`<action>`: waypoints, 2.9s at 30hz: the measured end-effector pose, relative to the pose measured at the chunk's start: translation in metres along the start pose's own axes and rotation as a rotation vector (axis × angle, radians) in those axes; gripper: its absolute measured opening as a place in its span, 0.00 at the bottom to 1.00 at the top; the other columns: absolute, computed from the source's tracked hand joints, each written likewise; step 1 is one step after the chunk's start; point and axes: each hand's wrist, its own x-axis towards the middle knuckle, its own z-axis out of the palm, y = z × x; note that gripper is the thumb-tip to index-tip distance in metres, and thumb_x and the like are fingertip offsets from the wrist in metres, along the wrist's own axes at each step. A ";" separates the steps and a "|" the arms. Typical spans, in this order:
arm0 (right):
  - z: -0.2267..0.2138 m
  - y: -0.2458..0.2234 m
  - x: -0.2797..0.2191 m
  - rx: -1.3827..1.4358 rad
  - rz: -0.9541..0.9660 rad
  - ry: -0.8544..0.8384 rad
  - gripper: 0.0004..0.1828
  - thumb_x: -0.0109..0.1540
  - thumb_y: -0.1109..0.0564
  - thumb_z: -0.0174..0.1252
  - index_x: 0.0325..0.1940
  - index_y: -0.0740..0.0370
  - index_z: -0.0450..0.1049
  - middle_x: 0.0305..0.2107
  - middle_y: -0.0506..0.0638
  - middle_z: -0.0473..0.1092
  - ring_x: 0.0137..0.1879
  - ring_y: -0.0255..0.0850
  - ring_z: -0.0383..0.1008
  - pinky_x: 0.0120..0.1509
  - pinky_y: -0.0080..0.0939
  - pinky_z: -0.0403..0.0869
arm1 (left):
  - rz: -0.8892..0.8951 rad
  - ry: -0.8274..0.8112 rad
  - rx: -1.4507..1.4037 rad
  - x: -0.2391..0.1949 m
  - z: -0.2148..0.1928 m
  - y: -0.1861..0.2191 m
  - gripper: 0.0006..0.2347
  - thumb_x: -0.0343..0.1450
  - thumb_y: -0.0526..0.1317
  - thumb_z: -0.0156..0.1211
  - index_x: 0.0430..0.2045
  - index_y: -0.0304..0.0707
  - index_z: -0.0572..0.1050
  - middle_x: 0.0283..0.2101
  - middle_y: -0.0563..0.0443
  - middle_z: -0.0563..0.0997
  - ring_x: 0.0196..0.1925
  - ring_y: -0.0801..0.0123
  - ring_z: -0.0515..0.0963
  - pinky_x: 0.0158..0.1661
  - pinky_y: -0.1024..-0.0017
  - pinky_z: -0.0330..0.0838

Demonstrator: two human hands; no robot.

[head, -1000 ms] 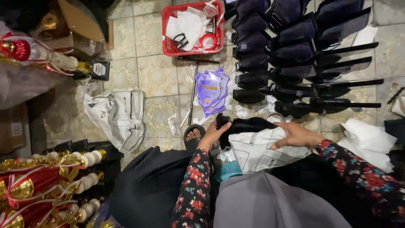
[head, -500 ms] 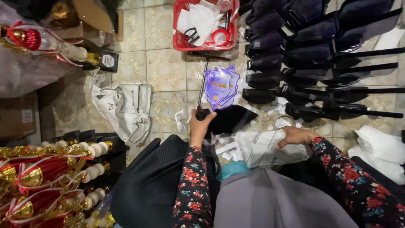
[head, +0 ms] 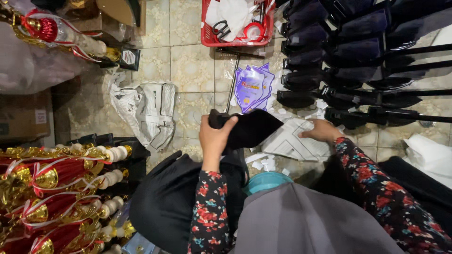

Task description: The person sits on the floor and assembles trophies by peeling backing from purple stickers and applying them to black trophy bases. They handle the sticker sheets, the bases, and a white cloth, placing the finished trophies in a row.

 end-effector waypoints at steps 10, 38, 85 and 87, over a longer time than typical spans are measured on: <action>0.016 -0.022 -0.017 -0.234 -0.003 0.242 0.34 0.52 0.37 0.56 0.59 0.50 0.66 0.45 0.61 0.70 0.54 0.56 0.71 0.56 0.54 0.70 | 0.270 -0.102 0.202 -0.046 0.009 0.026 0.30 0.50 0.56 0.71 0.37 0.35 0.67 0.40 0.36 0.73 0.47 0.41 0.73 0.47 0.53 0.68; 0.046 -0.044 -0.073 0.926 -0.154 -0.055 0.12 0.57 0.56 0.59 0.44 0.50 0.69 0.26 0.35 0.67 0.30 0.26 0.67 0.33 0.23 0.68 | 0.307 -0.448 -0.131 0.014 0.141 -0.104 0.12 0.67 0.48 0.60 0.39 0.44 0.74 0.38 0.40 0.77 0.43 0.50 0.78 0.39 0.63 0.73; 0.018 -0.173 0.168 -0.449 -0.362 0.313 0.34 0.52 0.58 0.60 0.61 0.62 0.58 0.55 0.66 0.56 0.57 0.64 0.64 0.57 0.54 0.71 | 0.756 -0.410 0.682 0.279 -0.019 0.026 0.10 0.65 0.32 0.53 0.37 0.43 0.64 0.36 0.44 0.70 0.39 0.42 0.76 0.38 0.52 0.72; 0.015 -0.183 0.164 -0.422 -0.339 0.322 0.39 0.51 0.57 0.63 0.63 0.65 0.55 0.56 0.69 0.54 0.59 0.67 0.61 0.60 0.57 0.69 | 0.765 -0.397 0.645 0.288 -0.015 0.021 0.10 0.65 0.30 0.51 0.36 0.43 0.63 0.35 0.44 0.69 0.39 0.42 0.76 0.37 0.52 0.73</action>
